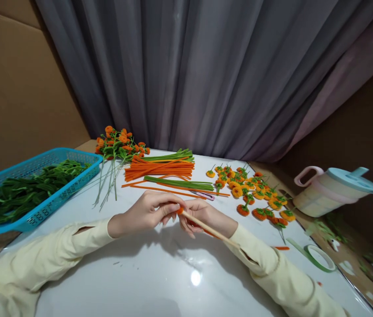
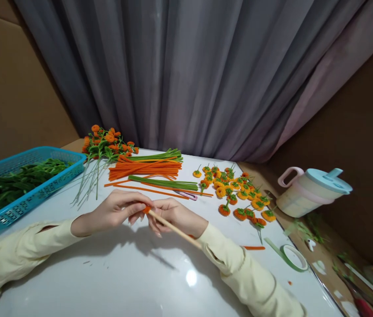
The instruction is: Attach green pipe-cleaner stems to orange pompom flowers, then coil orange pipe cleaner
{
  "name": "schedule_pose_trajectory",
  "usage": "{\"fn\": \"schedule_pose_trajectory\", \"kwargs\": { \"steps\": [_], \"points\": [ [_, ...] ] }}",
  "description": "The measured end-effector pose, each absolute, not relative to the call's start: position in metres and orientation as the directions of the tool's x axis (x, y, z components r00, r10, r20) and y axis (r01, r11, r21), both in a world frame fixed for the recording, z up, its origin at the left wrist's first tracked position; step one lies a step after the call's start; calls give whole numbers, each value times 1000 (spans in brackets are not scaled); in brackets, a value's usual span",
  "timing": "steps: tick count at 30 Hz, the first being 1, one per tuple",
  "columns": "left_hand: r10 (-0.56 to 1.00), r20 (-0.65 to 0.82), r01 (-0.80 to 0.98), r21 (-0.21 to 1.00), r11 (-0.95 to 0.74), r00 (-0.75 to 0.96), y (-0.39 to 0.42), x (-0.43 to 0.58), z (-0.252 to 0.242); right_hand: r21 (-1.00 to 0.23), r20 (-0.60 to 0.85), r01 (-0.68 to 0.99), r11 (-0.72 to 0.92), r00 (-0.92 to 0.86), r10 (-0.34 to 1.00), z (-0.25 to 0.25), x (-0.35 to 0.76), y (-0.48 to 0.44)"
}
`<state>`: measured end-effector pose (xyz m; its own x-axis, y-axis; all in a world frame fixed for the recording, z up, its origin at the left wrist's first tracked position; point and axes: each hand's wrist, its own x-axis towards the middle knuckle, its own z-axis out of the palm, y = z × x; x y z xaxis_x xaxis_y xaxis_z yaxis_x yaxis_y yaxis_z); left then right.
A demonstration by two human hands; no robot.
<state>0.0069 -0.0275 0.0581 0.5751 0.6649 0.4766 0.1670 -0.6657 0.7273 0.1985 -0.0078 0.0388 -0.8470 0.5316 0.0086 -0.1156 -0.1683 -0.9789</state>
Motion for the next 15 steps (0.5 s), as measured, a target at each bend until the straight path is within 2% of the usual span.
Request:
{"fn": "schedule_pose_trajectory", "kwargs": {
  "steps": [3, 5, 8, 10, 12, 15],
  "points": [
    [438, 700, 189, 407, -894, 564, -24, 4, 53, -910, 26, -243, -337, -844, 536, 30, 191, -13],
    [332, 740, 201, 265, -943, 585, -22, 3, 50, -855, 50, -315, -413, -842, 537, 27, 187, -18],
    [280, 742, 231, 172, -958, 609, -20, 2, 48, -786, 56, -380, -487, -829, 556, 27, 185, -26],
    [259, 760, 267, 116, -957, 596, -19, 2, 49, -784, 26, -364, -503, -828, 560, 31, 184, -27],
    [262, 755, 338, 57, -939, 601, -17, 1, 51, -821, -28, -304, -484, -825, 565, 36, 185, -26],
    [398, 643, 476, 59, -878, 655, -12, -2, 50, -887, -137, -151, -437, -817, 560, 42, 186, -21]
  ]
}}
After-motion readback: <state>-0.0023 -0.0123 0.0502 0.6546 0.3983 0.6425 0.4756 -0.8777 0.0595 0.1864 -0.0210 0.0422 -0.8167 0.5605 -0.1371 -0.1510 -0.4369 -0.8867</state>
